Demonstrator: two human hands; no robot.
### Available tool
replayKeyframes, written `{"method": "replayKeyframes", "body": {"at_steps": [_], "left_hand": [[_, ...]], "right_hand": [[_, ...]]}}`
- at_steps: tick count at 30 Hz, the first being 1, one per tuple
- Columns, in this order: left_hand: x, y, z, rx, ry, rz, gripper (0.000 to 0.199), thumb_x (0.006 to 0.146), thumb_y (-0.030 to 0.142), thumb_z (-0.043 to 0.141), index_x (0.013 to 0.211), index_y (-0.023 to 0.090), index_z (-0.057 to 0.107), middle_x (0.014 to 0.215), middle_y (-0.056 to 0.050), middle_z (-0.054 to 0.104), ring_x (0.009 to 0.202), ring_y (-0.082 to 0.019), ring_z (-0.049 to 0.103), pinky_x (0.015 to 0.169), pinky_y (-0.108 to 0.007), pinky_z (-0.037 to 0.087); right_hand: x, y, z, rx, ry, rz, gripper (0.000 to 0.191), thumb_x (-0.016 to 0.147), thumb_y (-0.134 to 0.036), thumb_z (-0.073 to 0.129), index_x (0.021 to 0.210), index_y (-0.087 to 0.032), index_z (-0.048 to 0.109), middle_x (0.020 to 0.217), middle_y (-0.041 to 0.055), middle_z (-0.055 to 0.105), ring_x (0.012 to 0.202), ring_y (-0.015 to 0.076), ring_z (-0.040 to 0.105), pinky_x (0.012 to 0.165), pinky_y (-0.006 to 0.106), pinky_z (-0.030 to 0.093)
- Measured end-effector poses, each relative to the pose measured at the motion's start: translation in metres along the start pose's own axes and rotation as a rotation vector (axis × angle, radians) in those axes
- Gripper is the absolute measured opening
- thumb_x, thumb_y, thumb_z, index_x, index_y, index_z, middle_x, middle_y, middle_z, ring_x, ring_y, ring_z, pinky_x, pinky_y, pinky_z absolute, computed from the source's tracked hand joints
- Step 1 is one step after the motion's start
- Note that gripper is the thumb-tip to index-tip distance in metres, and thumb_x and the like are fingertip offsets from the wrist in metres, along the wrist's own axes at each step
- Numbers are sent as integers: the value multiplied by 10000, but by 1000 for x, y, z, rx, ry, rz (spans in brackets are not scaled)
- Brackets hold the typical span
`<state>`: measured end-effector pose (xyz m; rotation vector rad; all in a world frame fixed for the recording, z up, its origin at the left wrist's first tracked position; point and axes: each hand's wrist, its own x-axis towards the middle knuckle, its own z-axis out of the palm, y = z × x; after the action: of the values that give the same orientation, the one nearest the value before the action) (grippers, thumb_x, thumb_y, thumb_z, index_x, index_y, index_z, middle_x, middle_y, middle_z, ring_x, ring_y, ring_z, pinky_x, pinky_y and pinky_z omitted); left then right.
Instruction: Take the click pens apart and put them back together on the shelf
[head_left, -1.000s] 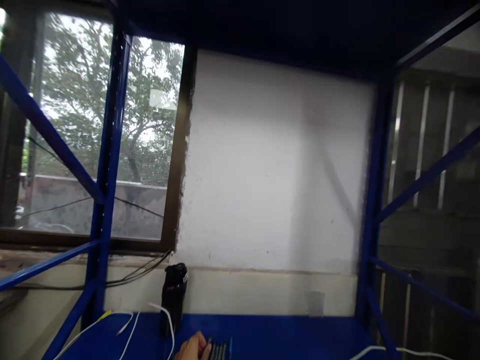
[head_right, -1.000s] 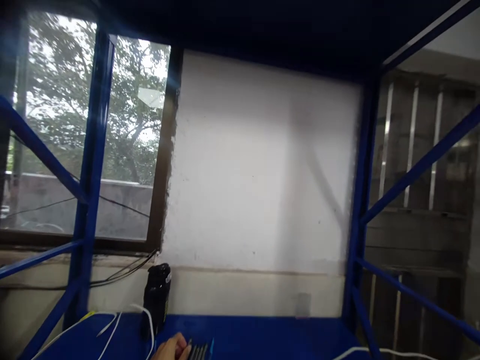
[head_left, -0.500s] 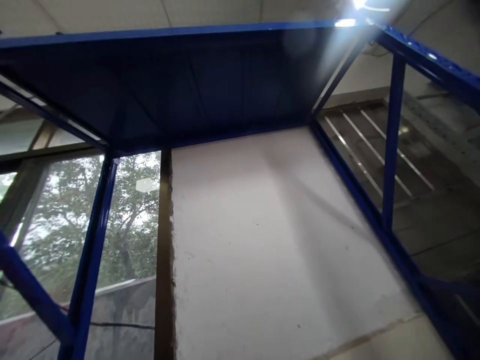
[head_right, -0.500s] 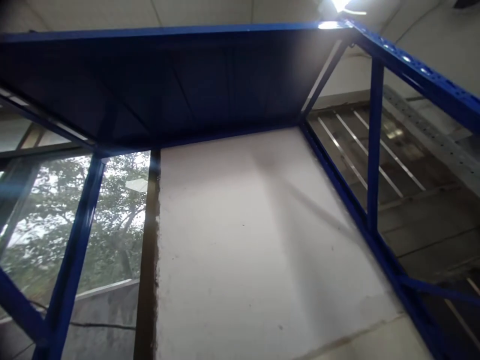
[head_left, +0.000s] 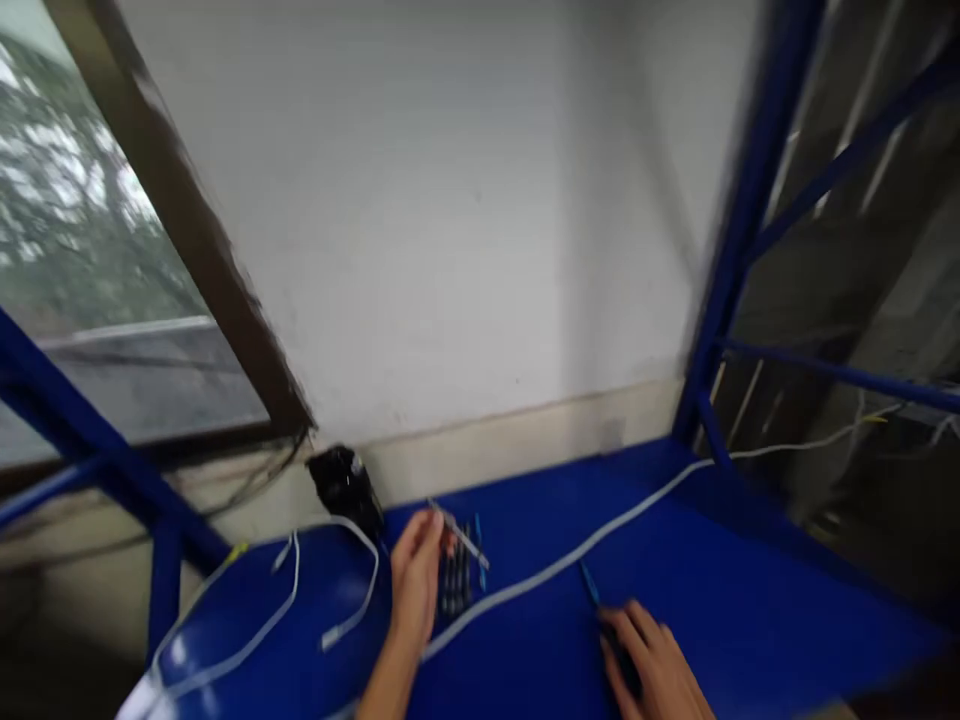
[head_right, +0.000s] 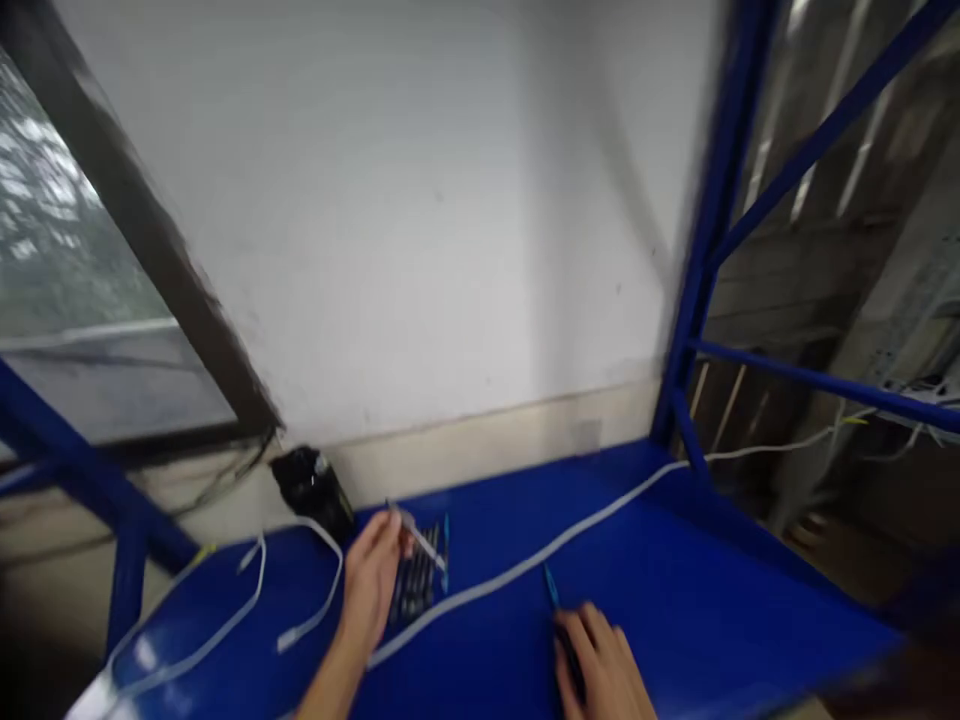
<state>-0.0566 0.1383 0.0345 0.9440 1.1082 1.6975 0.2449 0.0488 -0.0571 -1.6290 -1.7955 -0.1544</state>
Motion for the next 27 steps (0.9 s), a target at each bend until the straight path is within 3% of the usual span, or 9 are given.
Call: {"method": "replayKeyframes", "body": {"at_steps": [2,4,10,15,18,21,24,27], "left_hand": [[-3,5,8,-116,-93,-20,359,836,471,899,892,158,735,888,-67,758,728,-169,669,660,-274,531],[-2,5,11,-176,-199,-73,310,858,396,894,908,139,729,989,-126,806,771,-181,710,696,-285,549],[-19,-6,22,-189,-439,-122,309,880,365,899,967,167,679,1004,-143,844,773,-210,770,763,-343,596],[-34,-13,31,-119,-635,-178,339,882,354,911,1064,183,682,1025,-136,860,838,-230,796,817,-363,618],[-37,-15,32,-90,-688,-172,316,873,352,924,1025,185,703,1029,-124,855,881,-233,797,830,-350,615],[-37,-12,31,-68,-690,-123,301,867,384,928,1006,177,760,1078,-135,846,927,-250,797,866,-367,617],[-36,-3,30,-110,-682,-93,352,928,462,860,1122,171,823,1194,-178,835,1132,-325,787,1040,-454,588],[-37,4,31,-124,-715,-158,447,965,500,816,1277,180,821,1298,-199,814,1280,-372,746,1148,-504,536]], "right_hand": [[-6,5,-13,107,-188,-69,291,1077,-395,533,1282,-332,730,1156,103,745,1016,305,770,902,520,658],[-1,6,-18,165,-212,-77,282,1107,-387,519,1296,-266,689,1141,118,716,1018,305,734,888,497,613],[10,-13,-35,408,-131,-61,366,1065,-436,666,1376,-249,616,1245,139,692,1152,333,668,1016,521,518],[22,-49,-39,725,-275,45,520,1075,-452,666,1525,-247,507,1357,139,699,1199,295,680,1052,456,532],[28,-69,-26,826,-381,41,337,1133,-449,556,1384,-228,601,1132,97,746,982,238,709,942,385,556],[26,-79,-12,887,-411,84,316,1172,-458,441,1264,-226,636,921,41,683,781,191,634,774,328,522],[20,-80,-3,963,-412,157,359,1174,-503,417,1258,-226,631,894,26,621,742,180,573,694,308,469],[17,-79,0,1029,-429,222,404,1164,-556,412,1242,-221,624,867,20,566,733,182,532,662,304,444]]}}
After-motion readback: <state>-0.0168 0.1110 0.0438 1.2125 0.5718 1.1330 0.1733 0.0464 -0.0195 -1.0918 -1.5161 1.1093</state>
